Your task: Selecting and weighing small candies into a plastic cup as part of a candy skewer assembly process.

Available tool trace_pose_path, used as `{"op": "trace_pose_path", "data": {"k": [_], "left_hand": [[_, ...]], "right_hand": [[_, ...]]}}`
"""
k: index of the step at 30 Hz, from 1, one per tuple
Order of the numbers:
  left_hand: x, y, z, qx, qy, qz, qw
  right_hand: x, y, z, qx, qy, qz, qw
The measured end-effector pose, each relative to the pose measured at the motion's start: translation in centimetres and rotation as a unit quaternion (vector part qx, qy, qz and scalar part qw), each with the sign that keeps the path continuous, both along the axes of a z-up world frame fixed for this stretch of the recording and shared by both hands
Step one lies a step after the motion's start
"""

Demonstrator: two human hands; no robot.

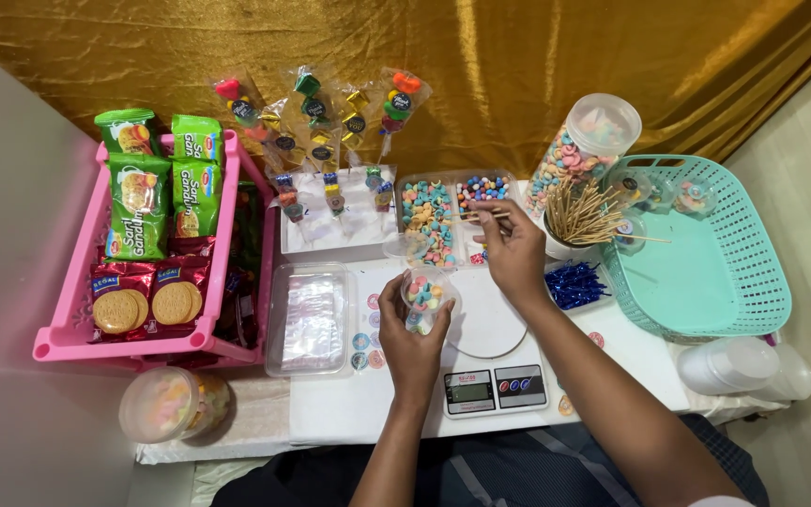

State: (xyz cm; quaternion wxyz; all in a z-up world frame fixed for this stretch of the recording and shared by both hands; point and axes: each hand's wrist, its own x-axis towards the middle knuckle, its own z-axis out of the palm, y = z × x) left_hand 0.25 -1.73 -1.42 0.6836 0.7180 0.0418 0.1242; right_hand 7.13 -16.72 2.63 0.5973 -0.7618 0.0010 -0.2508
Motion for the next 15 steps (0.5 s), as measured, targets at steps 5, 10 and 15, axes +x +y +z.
{"op": "trace_pose_path", "data": {"k": [5,10,15], "left_hand": [[0.1,0.1,0.4,0.000,-0.003,0.006,1.000],[0.0,0.1,0.5,-0.002,-0.006,0.009,1.000],[0.0,0.3,0.4,-0.031,-0.031,0.011,0.999]], "right_hand": [[-1.7,0.1,-3.3,-0.127,0.022,0.030,0.991],[-1.9,-0.8,-5.8,-0.317,-0.001,0.079,0.945],[-2.2,-1.6,-5.1,-0.308,0.216,0.174,0.910]]}}
